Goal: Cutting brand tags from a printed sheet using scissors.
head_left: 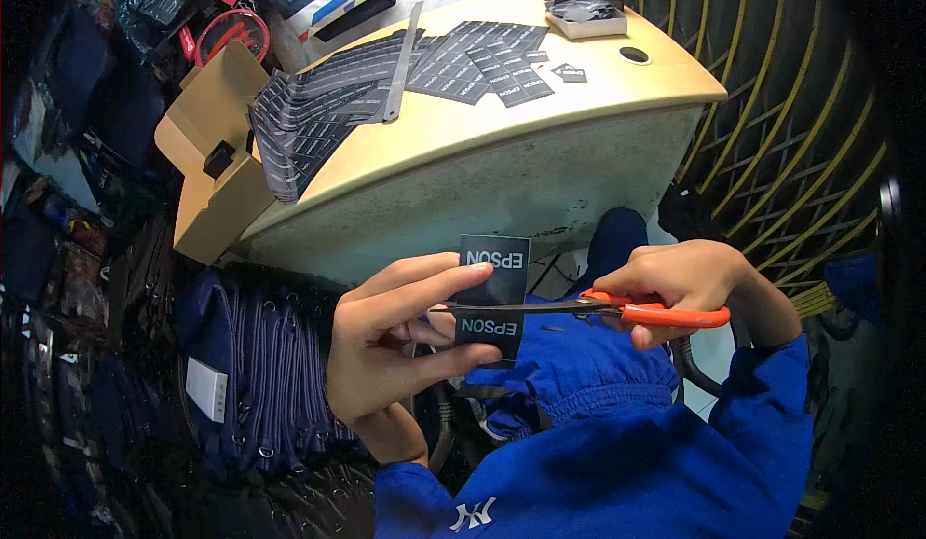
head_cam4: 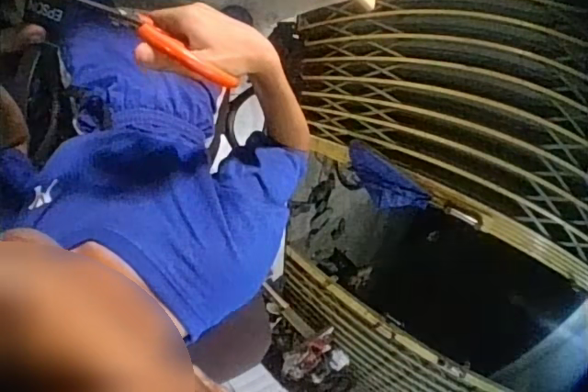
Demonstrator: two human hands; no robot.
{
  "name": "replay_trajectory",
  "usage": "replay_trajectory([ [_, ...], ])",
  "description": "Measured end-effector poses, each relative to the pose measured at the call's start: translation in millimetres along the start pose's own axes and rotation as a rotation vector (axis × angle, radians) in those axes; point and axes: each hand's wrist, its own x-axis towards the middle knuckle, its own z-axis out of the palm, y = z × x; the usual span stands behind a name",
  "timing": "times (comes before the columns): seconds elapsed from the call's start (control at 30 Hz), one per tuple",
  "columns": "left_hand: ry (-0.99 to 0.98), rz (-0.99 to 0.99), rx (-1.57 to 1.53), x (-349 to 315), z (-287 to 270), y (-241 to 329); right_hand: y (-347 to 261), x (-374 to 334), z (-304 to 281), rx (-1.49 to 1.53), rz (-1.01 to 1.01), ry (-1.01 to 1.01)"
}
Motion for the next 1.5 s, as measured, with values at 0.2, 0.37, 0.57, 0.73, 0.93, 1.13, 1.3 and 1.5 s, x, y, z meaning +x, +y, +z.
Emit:
replay_trajectory([
  [0.2, -0.026, 0.011, 0.039, 0.2, -1.5, -0.3, -9.8, -1.1, -0.5, -0.006, 0.045, -0.006],
  [0.37, -0.035, 0.034, 0.039, 0.2, -2.3, -0.8, -6.3, -1.3, 0.6, 0.001, 0.043, 0.0],
  [0.57, -0.045, -0.017, -0.001, 1.4, -1.8, 3.8, -7.8, -0.8, 0.1, 0.003, 0.051, 0.001],
  [0.73, -0.047, -0.001, -0.025, 0.2, -2.0, 0.2, -7.1, -0.6, -0.3, -0.012, 0.061, -0.002],
  [0.93, -0.064, -0.031, -0.038, 0.9, -3.0, 4.6, -7.8, -0.5, -0.4, -0.002, 0.079, 0.0],
  [1.13, -0.058, -0.002, -0.033, 1.1, -2.0, 3.7, -6.1, -1.1, -0.6, -0.016, 0.053, 0.004],
  [1.3, -0.064, -0.015, -0.004, 0.3, -3.4, 1.3, -7.7, -2.1, 0.0, -0.011, 0.074, 0.005],
  [1.5, -0.059, -0.037, -0.018, 0.0, -3.4, 2.6, -8.3, -2.3, -1.4, -0.031, 0.094, -0.005],
])
